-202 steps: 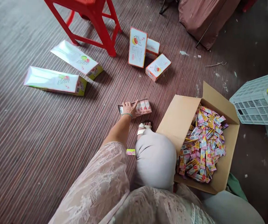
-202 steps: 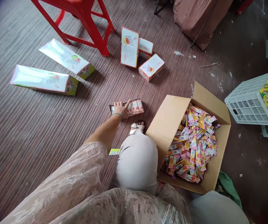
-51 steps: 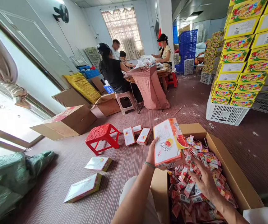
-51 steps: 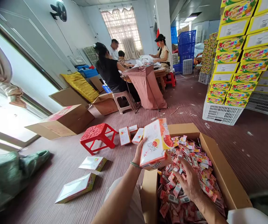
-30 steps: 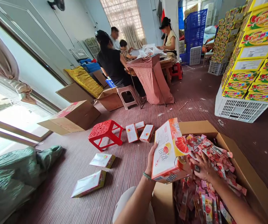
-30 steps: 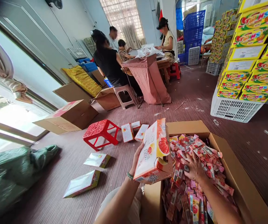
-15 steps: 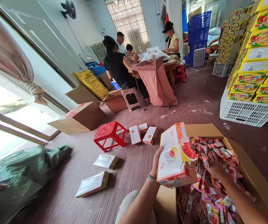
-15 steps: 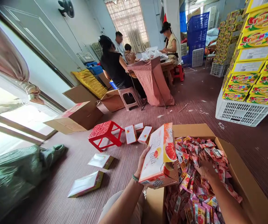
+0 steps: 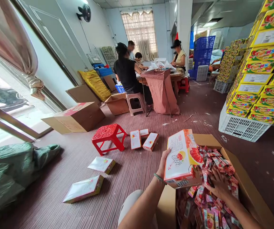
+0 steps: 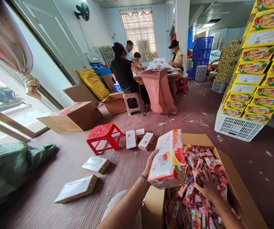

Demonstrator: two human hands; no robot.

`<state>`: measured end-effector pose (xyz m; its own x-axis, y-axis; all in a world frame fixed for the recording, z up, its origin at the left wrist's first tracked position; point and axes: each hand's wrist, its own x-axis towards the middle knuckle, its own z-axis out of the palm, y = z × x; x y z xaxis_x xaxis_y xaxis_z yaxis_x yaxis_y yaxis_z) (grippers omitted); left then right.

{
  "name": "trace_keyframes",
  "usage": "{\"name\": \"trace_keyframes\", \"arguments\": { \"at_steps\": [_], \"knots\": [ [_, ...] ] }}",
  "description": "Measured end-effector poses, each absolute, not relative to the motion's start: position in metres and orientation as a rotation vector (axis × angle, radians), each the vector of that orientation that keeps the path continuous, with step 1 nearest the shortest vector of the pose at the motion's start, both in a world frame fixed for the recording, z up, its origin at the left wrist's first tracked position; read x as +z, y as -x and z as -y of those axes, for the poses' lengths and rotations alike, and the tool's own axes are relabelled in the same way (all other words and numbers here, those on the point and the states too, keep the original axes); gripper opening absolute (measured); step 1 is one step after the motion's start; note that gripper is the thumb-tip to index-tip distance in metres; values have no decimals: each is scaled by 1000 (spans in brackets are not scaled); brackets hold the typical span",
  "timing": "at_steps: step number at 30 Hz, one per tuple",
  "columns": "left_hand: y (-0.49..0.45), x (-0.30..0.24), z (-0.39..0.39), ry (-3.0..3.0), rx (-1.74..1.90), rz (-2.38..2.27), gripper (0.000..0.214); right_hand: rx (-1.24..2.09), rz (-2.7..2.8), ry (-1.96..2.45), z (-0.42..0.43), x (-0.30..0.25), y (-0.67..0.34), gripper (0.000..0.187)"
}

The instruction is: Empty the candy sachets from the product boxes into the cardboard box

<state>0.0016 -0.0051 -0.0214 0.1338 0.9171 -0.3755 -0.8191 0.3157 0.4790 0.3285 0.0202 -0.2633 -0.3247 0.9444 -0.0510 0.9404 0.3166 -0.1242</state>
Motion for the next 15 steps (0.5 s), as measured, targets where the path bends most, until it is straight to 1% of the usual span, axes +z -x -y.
{"name": "trace_keyframes", "arguments": {
  "at_steps": [4,7,11,13,15],
  "knots": [
    [-4,-24,3,-230,1280,-681,57,51,2420,1667,0,-236,-345,67],
    [-3,-29,3,-260,1282,-687,60,-71,2327,1541,21,-191,-370,66],
    [-2,-26,4,-225,1268,-659,57,-276,2194,1408,68,-127,-427,73],
    [-4,-19,6,-201,1248,-635,54,-330,2086,1442,100,-111,-458,77],
    [-8,-13,9,-189,1225,-610,53,-361,1943,1523,132,-108,-482,79]
  ]
}}
